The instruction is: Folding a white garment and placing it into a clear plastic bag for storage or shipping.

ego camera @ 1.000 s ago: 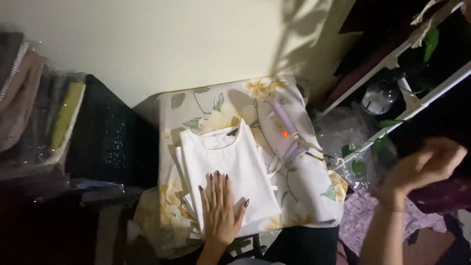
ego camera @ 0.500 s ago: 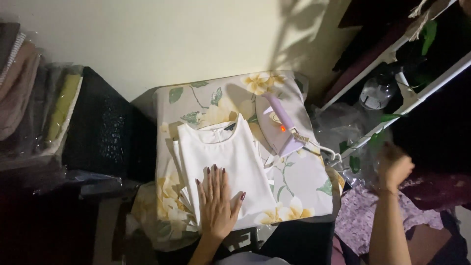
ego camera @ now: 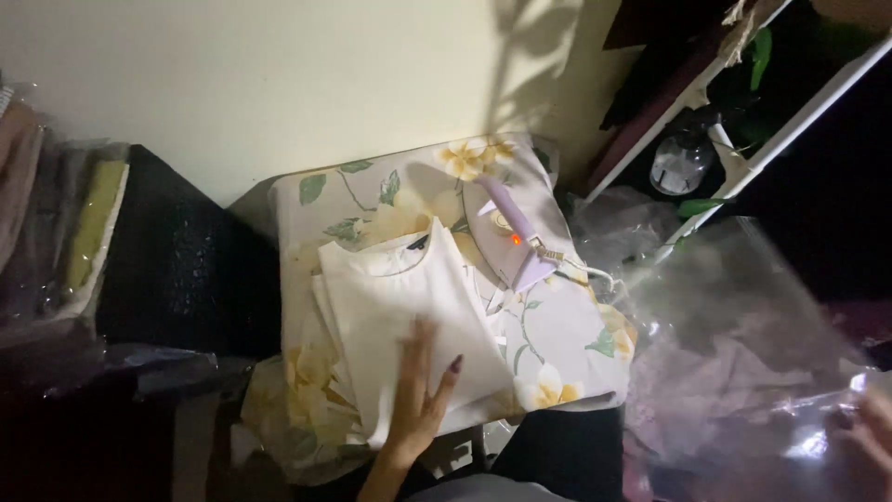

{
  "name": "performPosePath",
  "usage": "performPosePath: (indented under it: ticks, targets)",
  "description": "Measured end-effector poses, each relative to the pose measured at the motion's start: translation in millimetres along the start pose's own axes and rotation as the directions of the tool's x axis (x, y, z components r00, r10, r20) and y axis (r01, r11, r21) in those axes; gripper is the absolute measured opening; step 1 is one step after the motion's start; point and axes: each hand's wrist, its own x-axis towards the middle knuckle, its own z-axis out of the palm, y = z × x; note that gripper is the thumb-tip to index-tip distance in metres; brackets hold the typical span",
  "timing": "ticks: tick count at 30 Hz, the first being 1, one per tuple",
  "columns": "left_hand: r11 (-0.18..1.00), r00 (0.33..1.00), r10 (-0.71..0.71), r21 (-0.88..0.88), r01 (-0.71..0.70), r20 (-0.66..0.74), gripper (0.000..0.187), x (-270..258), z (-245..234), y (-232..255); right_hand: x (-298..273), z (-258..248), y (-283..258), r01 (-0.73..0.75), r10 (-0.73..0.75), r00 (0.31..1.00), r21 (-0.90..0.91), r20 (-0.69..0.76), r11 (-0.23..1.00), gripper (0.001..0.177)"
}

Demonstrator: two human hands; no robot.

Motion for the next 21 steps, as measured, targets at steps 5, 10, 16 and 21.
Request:
performPosePath:
  ticks: [5,10,16,21]
  targets:
    - [0.652,0.929,-0.014,-0.701,0.290,0.371,0.082,16,2,45,56,69,176,0.021,-0.194,0.936,0.505,0.293,0.863,0.035]
    - [0.124,0.955,0.091,-0.955,0.270,0.282,0.093,25,-7,49,49,166,47,-0.473,0.284,0.702,0.129,0.653,0.872,0.036]
    - [0.455,0.921,-0.385,-0.855,0.249,0.063,0.099,19,-42,66,6,221,4,0.510,-0.374,0.752,-0.120,0.543,0.852,0.071]
    - [0.538,0.955,-0.264,-0.843,0.030,-0.134,0.102,10,-47,85,-49,232,-58,0.575,-0.489,0.516,0.138,0.703,0.806,0.095]
